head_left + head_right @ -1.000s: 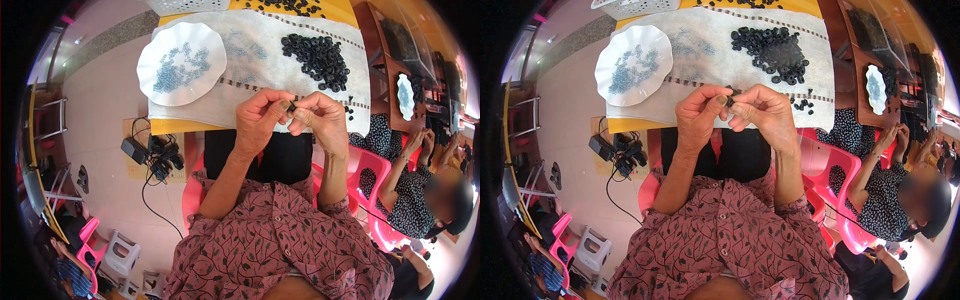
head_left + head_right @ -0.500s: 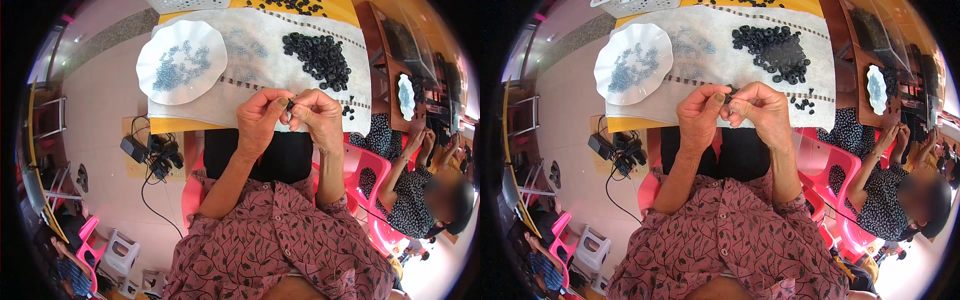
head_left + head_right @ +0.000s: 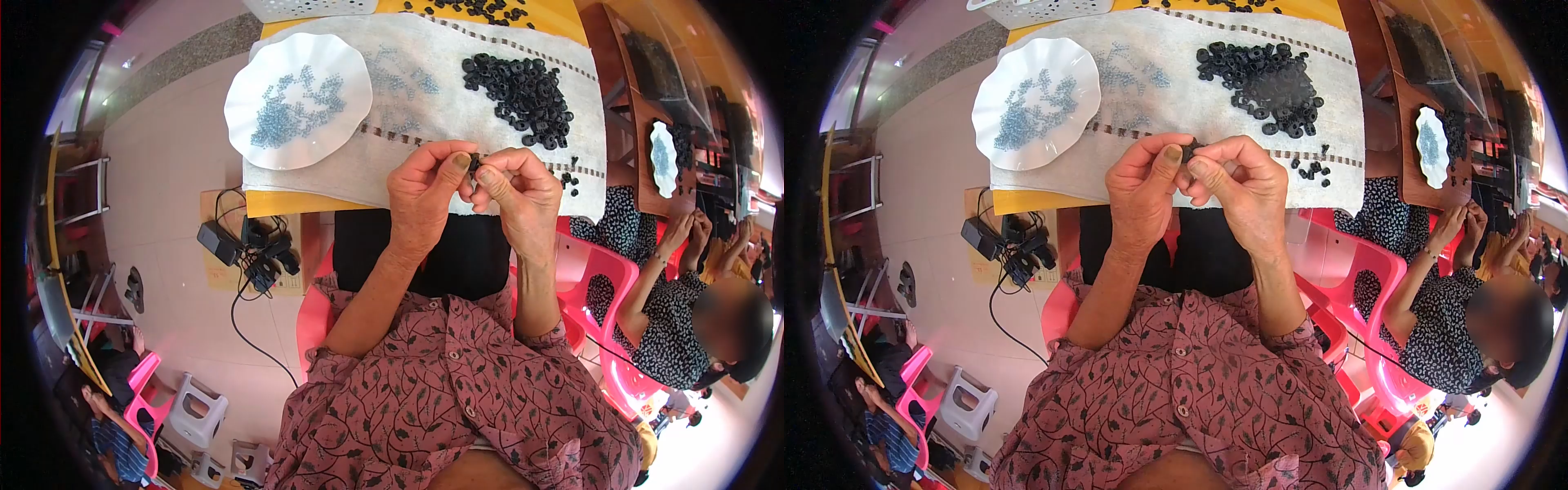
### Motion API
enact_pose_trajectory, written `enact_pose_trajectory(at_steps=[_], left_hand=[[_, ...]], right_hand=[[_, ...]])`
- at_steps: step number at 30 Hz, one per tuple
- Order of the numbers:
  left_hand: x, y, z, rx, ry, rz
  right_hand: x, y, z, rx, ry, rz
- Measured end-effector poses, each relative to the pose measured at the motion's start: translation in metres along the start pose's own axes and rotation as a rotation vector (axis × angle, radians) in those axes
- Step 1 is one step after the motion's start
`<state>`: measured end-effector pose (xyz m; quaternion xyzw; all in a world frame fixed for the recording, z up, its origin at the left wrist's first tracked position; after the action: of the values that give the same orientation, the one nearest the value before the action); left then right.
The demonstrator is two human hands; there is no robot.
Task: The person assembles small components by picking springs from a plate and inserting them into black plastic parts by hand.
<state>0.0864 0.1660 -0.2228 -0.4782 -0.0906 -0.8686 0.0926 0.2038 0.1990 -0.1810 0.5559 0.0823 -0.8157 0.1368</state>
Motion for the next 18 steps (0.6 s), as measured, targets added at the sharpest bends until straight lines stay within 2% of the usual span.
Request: enact_pose_trajectory(at_steps=[3,6,8,12,18], left_hand=[[0.001,0.001,0.001,0.014,0.047,0.007],[0.003,0.001,0.0,0.037,0.036,0.014],[0.003,0.002,0.0,0.044,0.001,0.037],[0.004,0.003,0.001,0.061,-0.038,0.055],[0.004,0.006,0.002,0.082,0.02,0.046]], right_hand=[[0.002,0.004,0.005,0.034,0.04,-0.003],[0.007,0.009,0.012,0.051,0.073,-0.092],[0.009,0.011,0.014,0.058,0.112,-0.23],[0.011,0.011,0.015,0.051,0.158,-0.292],[0.009,0.017,0.021,0.08,0.44,-0.484]])
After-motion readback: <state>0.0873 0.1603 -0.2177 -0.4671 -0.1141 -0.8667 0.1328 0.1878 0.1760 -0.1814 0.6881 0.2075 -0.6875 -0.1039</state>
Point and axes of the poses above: each hand's wrist, its own y-axis away from the middle knuckle, its own z-axis out of the palm, x = y × z, the point moved 3 cm from there along -y, towards the middle knuckle, and after that the axes turned 13 degrees about -y, right-handed, at the moved point
